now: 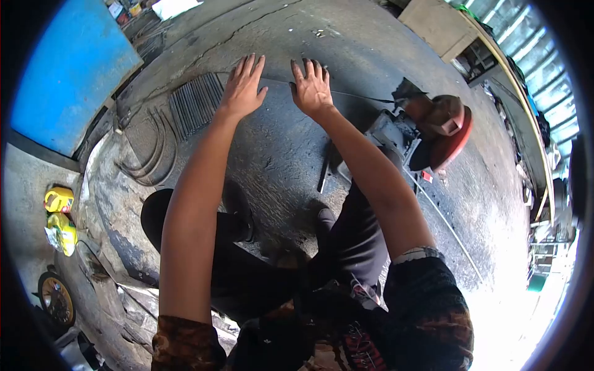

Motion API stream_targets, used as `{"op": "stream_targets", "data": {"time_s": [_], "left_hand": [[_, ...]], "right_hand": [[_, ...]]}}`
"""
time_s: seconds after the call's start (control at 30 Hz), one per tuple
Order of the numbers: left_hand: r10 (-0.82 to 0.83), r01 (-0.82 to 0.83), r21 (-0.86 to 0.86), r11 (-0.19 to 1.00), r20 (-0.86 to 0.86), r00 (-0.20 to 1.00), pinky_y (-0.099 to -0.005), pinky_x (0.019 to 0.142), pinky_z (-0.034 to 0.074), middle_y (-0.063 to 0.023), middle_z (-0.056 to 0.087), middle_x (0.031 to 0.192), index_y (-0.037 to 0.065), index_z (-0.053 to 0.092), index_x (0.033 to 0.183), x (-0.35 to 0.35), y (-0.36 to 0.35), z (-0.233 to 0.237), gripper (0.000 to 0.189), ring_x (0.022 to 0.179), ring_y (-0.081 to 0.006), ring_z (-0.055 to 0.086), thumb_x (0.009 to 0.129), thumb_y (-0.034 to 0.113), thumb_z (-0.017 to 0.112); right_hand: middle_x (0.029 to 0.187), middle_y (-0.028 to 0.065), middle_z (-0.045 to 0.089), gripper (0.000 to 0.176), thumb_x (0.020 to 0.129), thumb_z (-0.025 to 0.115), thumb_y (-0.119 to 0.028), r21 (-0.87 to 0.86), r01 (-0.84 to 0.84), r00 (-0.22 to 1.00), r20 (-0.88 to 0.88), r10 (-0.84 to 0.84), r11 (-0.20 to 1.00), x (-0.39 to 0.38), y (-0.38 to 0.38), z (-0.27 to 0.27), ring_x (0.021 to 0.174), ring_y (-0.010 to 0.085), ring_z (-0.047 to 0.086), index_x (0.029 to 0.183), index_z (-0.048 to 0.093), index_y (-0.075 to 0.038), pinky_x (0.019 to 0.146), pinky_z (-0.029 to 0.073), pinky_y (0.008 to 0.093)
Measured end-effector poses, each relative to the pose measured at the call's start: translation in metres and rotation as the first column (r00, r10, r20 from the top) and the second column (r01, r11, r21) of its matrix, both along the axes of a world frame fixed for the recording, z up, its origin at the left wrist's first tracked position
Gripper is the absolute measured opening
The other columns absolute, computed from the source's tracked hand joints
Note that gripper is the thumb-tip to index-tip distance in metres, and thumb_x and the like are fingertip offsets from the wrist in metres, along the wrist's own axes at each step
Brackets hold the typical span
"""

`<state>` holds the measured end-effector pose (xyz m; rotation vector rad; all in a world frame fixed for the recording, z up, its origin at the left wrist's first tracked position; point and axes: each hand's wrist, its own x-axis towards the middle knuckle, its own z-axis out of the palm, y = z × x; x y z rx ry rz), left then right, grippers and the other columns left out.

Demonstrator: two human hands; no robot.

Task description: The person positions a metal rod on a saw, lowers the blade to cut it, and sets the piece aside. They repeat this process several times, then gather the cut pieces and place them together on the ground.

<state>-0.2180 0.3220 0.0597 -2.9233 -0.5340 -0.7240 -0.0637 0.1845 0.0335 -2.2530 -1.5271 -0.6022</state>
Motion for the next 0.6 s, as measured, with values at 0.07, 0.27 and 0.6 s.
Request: {"op": "stream_targets", "data": {"time_s": [0.07, 0.27, 0.6], "left_hand": [[-0.031, 0.030, 0.025, 0.999, 0.013, 0.999, -0.0479, 0.115, 0.025, -0.0191, 0.028, 0.152, 0.007, 0.025, 0.150, 0.000, -0.018, 0.018, 0.077, 0.140, -0.0370, 0.028, 0.087, 0.026, 0.065], [-0.158, 0.150, 0.115, 0.982, 0.059, 0.986, -0.0476, 0.115, 0.025, -0.0193, 0.027, 0.152, 0.009, 0.024, 0.151, 0.009, -0.062, 0.062, 0.080, 0.139, -0.0365, 0.028, 0.086, 0.029, 0.066], [-0.373, 0.338, 0.211, 0.917, 0.159, 0.914, -0.0446, 0.113, 0.029, -0.0178, 0.028, 0.151, 0.011, 0.026, 0.150, 0.063, -0.142, 0.092, 0.080, 0.137, -0.0365, 0.030, 0.084, 0.027, 0.068]], "right_hand": [[0.144, 0.0220, 0.036, 0.059, 0.089, 0.056, -0.023, 0.037, 0.021, 0.999, 0.036, -0.022, 0.999, 0.001, -0.020, 0.014, 0.136, 0.0401, 0.032, 0.144, 0.037, -0.010, 0.110, 0.026, 0.0580], [0.146, 0.0221, 0.033, 0.063, 0.088, 0.058, -0.025, 0.129, 0.065, 0.995, 0.072, -0.075, 0.990, 0.003, -0.081, 0.049, 0.138, 0.0406, 0.029, 0.145, 0.035, -0.012, 0.111, 0.021, 0.0623], [0.147, 0.0213, 0.033, 0.066, 0.086, 0.060, -0.029, 0.144, 0.214, 0.962, 0.142, -0.234, 0.966, 0.038, -0.172, 0.077, 0.138, 0.0401, 0.028, 0.145, 0.035, -0.014, 0.110, 0.019, 0.0654]]}}
